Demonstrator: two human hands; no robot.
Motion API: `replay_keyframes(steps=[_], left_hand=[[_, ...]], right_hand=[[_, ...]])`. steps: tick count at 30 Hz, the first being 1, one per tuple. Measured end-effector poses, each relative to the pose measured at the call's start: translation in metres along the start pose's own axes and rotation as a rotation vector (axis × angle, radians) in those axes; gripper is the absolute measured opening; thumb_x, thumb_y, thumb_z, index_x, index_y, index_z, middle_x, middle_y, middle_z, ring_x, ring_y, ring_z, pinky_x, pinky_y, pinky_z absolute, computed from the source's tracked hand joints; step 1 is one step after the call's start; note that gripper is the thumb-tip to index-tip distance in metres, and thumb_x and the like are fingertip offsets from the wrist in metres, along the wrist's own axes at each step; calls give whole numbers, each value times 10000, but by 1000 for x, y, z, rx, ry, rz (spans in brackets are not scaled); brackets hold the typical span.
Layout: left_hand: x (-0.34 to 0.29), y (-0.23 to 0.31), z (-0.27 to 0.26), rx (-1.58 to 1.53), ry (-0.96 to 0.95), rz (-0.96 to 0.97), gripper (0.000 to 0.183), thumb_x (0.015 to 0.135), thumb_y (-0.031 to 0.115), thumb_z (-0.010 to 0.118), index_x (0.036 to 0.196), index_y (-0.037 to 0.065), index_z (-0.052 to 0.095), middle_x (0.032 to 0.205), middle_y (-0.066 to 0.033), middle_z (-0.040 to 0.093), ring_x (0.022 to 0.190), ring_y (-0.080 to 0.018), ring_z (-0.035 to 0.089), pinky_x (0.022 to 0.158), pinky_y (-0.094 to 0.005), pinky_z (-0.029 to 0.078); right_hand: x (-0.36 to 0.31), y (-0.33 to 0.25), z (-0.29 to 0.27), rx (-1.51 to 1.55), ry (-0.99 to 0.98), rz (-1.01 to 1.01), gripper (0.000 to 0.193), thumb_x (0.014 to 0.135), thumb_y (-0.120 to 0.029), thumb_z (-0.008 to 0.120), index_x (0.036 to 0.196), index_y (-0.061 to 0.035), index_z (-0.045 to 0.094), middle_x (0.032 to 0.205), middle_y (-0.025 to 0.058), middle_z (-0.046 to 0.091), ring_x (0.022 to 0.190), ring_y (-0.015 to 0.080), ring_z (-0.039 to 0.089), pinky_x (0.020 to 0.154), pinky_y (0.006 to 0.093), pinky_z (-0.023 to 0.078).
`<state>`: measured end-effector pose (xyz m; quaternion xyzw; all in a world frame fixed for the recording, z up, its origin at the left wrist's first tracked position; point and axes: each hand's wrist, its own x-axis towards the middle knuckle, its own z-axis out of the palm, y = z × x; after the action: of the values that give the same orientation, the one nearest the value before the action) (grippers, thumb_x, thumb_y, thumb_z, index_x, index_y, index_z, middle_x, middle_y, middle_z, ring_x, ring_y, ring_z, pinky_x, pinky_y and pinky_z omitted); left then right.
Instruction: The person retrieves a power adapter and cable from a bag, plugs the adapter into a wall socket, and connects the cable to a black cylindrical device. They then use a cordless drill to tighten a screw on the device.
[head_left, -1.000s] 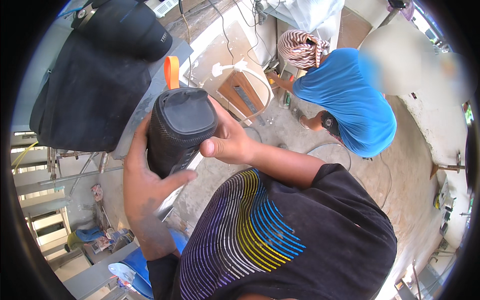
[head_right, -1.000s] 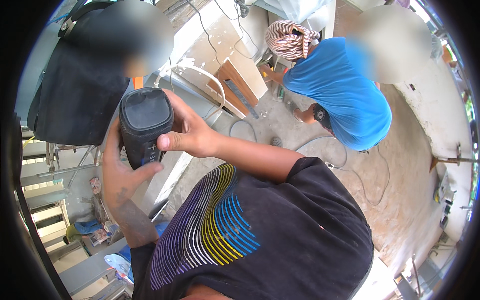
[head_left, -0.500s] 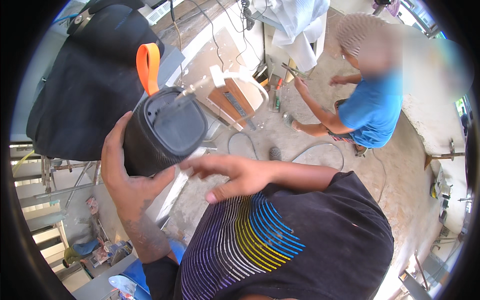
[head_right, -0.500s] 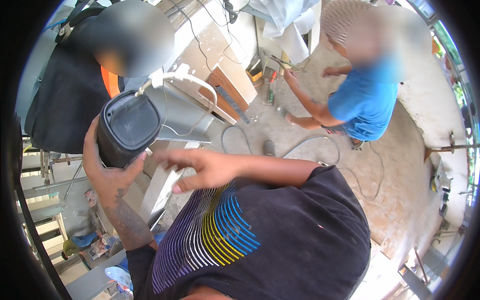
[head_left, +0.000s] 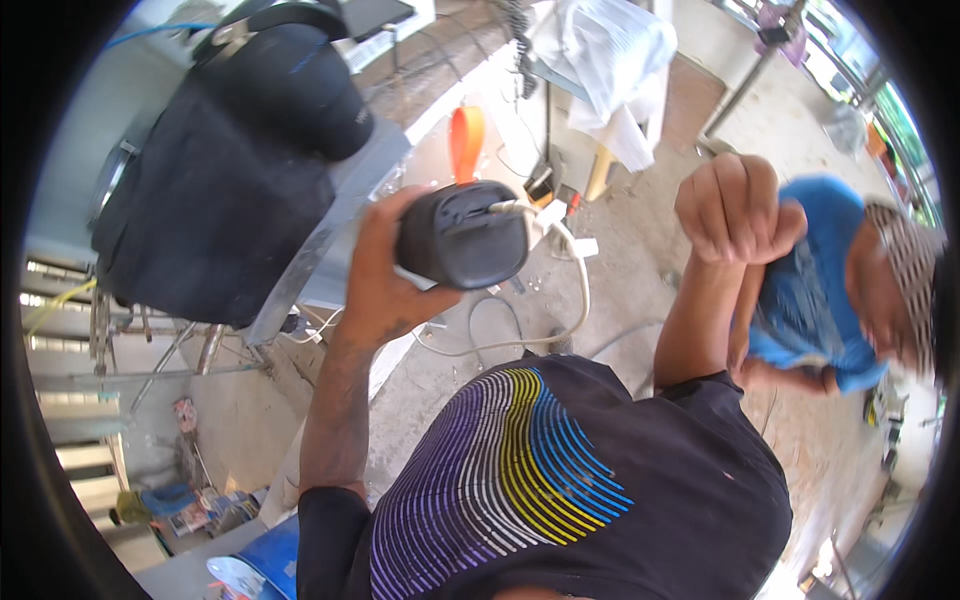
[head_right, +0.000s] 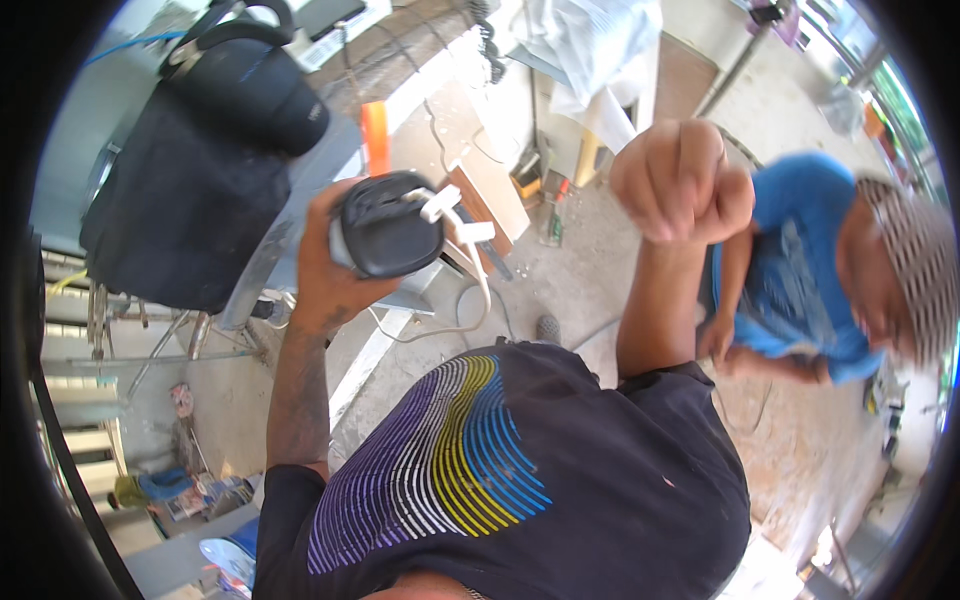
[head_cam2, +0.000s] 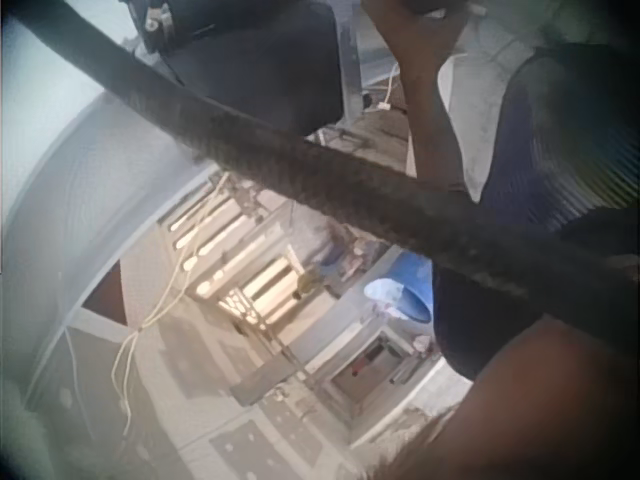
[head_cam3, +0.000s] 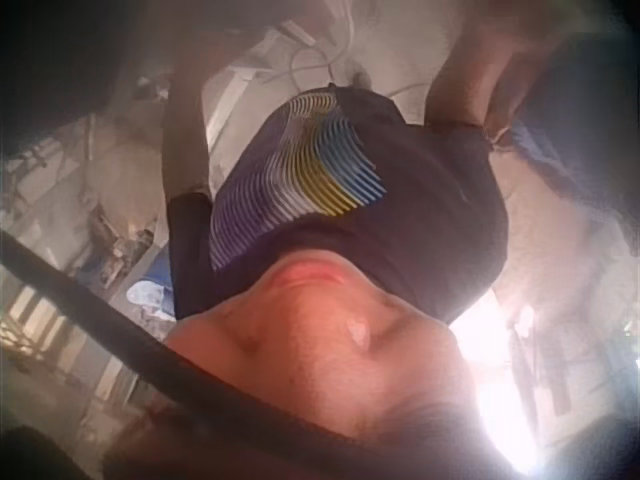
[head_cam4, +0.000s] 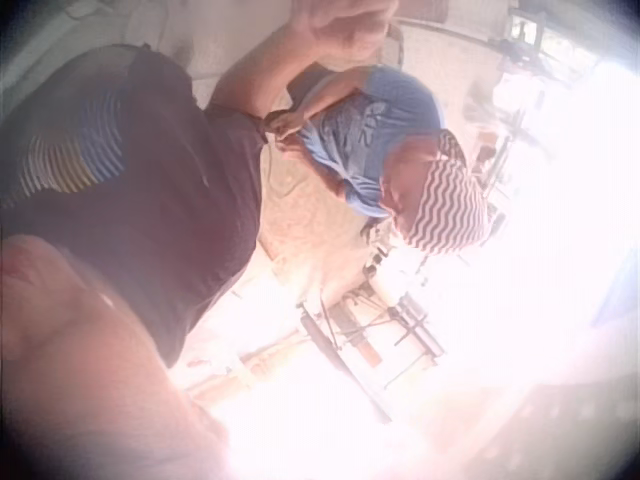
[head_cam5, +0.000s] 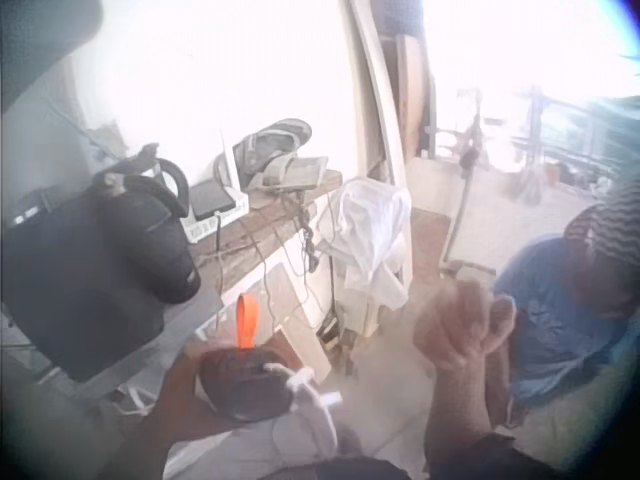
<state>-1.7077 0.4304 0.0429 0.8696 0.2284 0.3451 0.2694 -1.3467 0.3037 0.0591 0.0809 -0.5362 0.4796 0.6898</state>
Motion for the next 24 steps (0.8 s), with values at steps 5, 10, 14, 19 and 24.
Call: replay_keyframes(steps=[5, 10, 14, 19, 24], left_hand=[[21, -9, 25, -177, -57, -283, 912, 708, 166, 972, 1462, 56, 471, 1362, -143, 624, 1309, -275, 616, 1109, -425, 506], [31, -32, 39, -135, -84, -364, 932, 730, 185, 967, 1474, 39, 425, 1387, -170, 624, 1308, -283, 648, 1111, -422, 525], [43, -36, 42, -98, -133, -501, 953, 721, 174, 981, 1482, 66, 418, 1407, -166, 594, 1338, -301, 620, 1145, -430, 502], [49, -47, 45, -15, -132, -511, 900, 758, 223, 953, 1454, 38, 414, 1372, -215, 640, 1311, -360, 662, 1095, -471, 535], [48, -48, 48, 44, -185, -633, 904, 757, 243, 948, 1462, 50, 417, 1363, -212, 649, 1305, -378, 665, 1092, -481, 539]], right_hand=[[37, 44, -51, -810, 531, 554, 332, 1082, -307, 631, 1168, -21, 775, 803, -8, 618, 712, 105, 541, 691, 269, 458], [65, 122, -66, -810, 290, 950, 475, 1102, -444, 621, 1321, -46, 760, 1170, 73, 734, 1087, 146, 658, 840, 308, 556], [76, 157, -86, -602, 368, 922, 482, 1050, -467, 713, 1261, -34, 752, 1130, 81, 732, 1018, 162, 675, 897, 323, 528], [89, 178, -112, -668, 324, 942, 432, 956, -429, 846, 1085, -23, 768, 958, 57, 724, 933, 142, 667, 869, 317, 527], [100, 187, -123, -648, 204, 1079, 415, 905, -402, 903, 965, -21, 751, 796, 38, 694, 683, 111, 637, 644, 278, 517]])
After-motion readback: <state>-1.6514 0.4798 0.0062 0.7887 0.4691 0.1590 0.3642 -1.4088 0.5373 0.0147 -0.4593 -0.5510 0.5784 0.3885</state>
